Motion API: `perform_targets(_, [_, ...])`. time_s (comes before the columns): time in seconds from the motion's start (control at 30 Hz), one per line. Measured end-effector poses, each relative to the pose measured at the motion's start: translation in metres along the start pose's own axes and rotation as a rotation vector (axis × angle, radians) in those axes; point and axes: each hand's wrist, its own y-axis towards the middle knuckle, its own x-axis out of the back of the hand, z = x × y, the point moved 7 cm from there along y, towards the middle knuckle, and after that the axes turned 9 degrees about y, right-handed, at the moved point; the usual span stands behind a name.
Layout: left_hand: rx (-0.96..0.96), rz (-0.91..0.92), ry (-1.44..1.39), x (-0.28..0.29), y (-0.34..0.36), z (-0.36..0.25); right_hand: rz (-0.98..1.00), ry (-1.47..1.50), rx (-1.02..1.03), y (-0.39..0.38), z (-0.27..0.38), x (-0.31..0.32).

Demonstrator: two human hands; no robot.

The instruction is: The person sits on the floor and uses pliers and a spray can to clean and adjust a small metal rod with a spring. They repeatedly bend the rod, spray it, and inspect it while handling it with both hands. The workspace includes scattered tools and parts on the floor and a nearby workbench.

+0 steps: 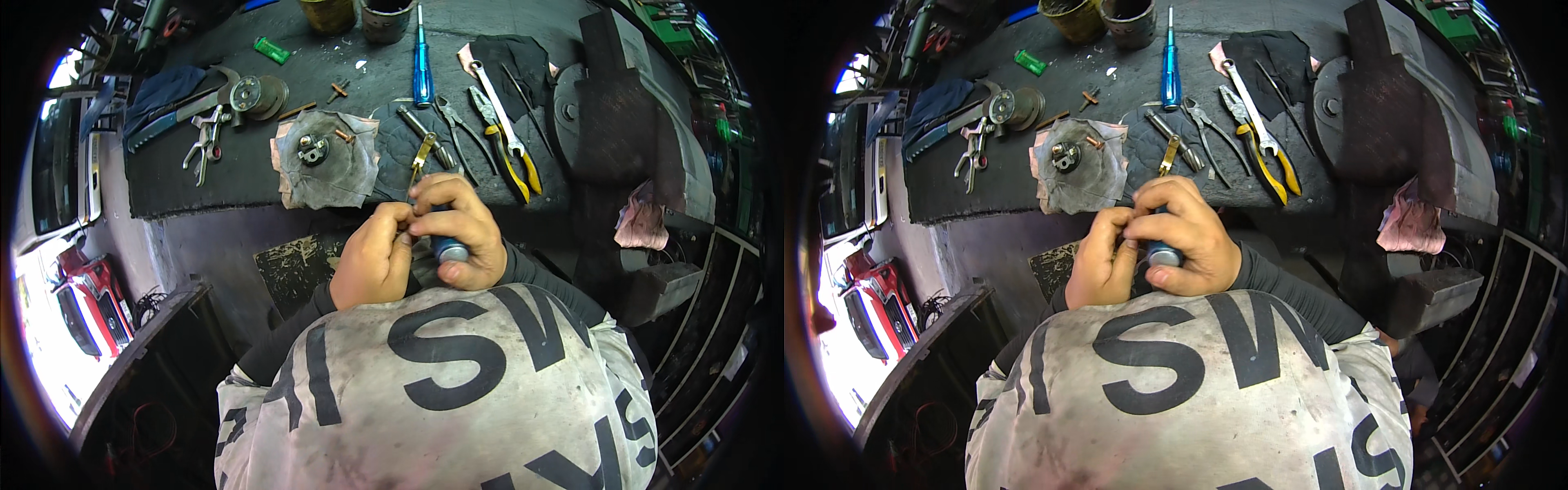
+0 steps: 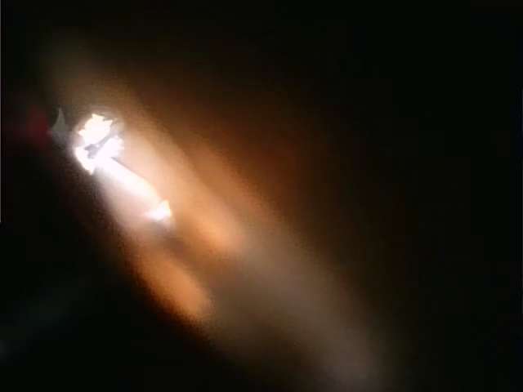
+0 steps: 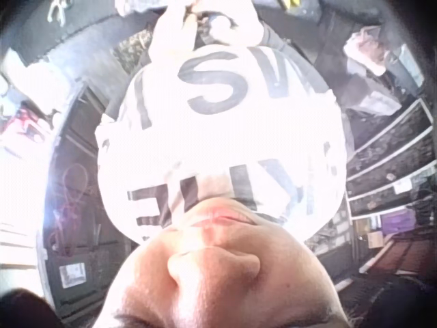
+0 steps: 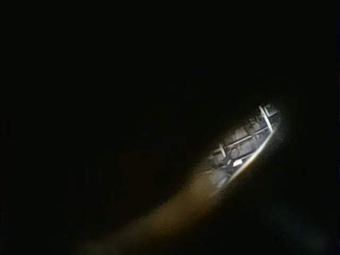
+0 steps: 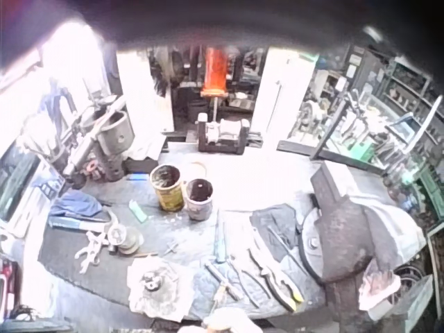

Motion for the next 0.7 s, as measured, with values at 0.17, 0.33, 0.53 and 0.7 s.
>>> perform_targets(0.17, [-0.248, 0.001, 0.164, -0.004, 0.004, -0.013, -0.035, -0.173, -0.034, 0.001, 0.001, -0.003])
perform_targets(0.33, [-0.321, 0.111, 0.251, -0.01, 0.012, -0.012, -0.034, -0.295, -0.062, 0.003, 0.002, -0.004])
perform_targets(0.53, [-0.283, -0.033, 0.265, -0.004, 0.016, -0.017, -0.189, -0.468, -0.104, -0.011, -0.004, 0.06])
perform_targets(0.7, [-0.303, 0.001, 0.283, -0.003, 0.015, -0.014, -0.205, -1.011, -0.736, -0.077, -0.039, 0.128])
